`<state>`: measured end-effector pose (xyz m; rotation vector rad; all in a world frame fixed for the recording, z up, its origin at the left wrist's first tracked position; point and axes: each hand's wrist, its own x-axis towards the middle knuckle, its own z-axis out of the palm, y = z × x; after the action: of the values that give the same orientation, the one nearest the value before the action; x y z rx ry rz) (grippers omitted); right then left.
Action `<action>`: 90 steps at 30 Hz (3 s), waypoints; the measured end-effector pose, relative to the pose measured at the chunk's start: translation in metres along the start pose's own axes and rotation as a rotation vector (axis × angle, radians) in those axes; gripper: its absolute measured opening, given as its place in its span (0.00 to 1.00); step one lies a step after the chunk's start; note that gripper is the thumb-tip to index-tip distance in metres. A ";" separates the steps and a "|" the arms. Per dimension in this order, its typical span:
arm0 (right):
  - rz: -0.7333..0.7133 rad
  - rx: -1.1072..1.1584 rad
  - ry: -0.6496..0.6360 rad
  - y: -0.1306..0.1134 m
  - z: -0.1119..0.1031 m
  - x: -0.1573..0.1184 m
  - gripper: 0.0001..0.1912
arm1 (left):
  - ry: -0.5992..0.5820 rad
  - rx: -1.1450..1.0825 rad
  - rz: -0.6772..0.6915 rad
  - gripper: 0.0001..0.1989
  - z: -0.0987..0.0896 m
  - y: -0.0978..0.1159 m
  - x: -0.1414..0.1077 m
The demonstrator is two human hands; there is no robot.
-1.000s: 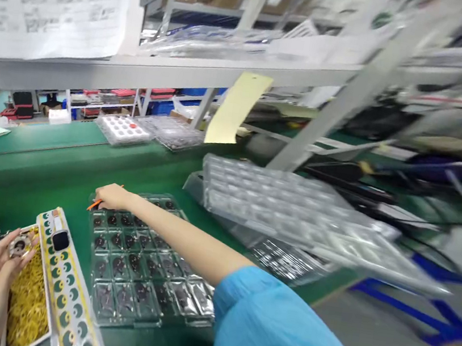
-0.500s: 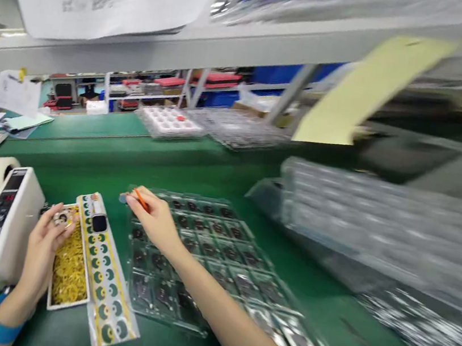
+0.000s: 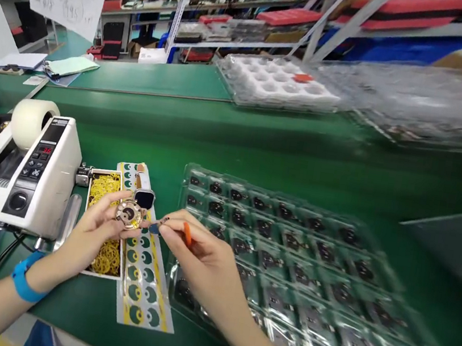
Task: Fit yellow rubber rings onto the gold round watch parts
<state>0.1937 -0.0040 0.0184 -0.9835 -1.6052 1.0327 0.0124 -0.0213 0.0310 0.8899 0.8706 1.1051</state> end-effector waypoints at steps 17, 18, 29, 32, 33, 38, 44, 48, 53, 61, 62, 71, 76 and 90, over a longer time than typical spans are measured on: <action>0.065 0.046 -0.023 -0.002 0.004 -0.008 0.09 | -0.149 0.145 -0.038 0.21 0.007 -0.008 -0.007; 0.068 0.048 -0.009 -0.002 0.004 -0.009 0.08 | -0.155 0.147 -0.046 0.21 0.007 -0.008 -0.007; 0.153 0.081 0.104 -0.002 0.000 -0.009 0.06 | -0.161 0.231 -0.028 0.22 0.009 -0.012 -0.010; 0.176 0.096 0.093 -0.004 -0.001 -0.008 0.07 | -0.166 0.259 -0.020 0.22 0.008 -0.013 -0.010; 0.175 0.096 0.092 -0.005 -0.001 -0.008 0.07 | -0.172 0.263 -0.021 0.22 0.008 -0.013 -0.011; 0.129 0.091 0.099 -0.006 0.001 -0.008 0.06 | -0.174 0.271 -0.024 0.22 0.007 -0.014 -0.012; 0.059 0.008 0.122 -0.004 0.004 -0.010 0.07 | -0.173 0.313 -0.032 0.22 0.007 -0.016 -0.011; 0.005 -0.101 0.131 -0.003 0.004 -0.010 0.08 | -0.168 0.319 -0.047 0.22 0.008 -0.015 -0.012; -0.057 -0.180 0.161 -0.003 0.008 -0.012 0.09 | -0.154 0.282 -0.052 0.21 0.010 -0.015 -0.011; -0.119 -0.233 0.217 0.001 0.017 -0.015 0.08 | -0.151 0.157 -0.031 0.20 0.014 -0.018 -0.009; -0.120 -0.234 0.216 0.002 0.018 -0.015 0.08 | -0.153 0.145 -0.029 0.20 0.014 -0.018 -0.009; -0.185 -0.254 0.225 0.004 0.023 -0.014 0.09 | -0.054 0.227 -0.010 0.14 0.014 -0.022 -0.008; -0.201 -0.290 0.203 0.005 0.024 -0.016 0.09 | -0.005 0.209 0.018 0.09 0.018 -0.024 -0.006; -0.163 -0.297 0.083 0.004 0.018 -0.010 0.05 | 0.058 0.225 0.025 0.06 0.019 -0.021 -0.006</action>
<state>0.1789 -0.0151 0.0088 -1.0558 -1.7694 0.6468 0.0356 -0.0340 0.0202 1.0607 1.0484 1.0728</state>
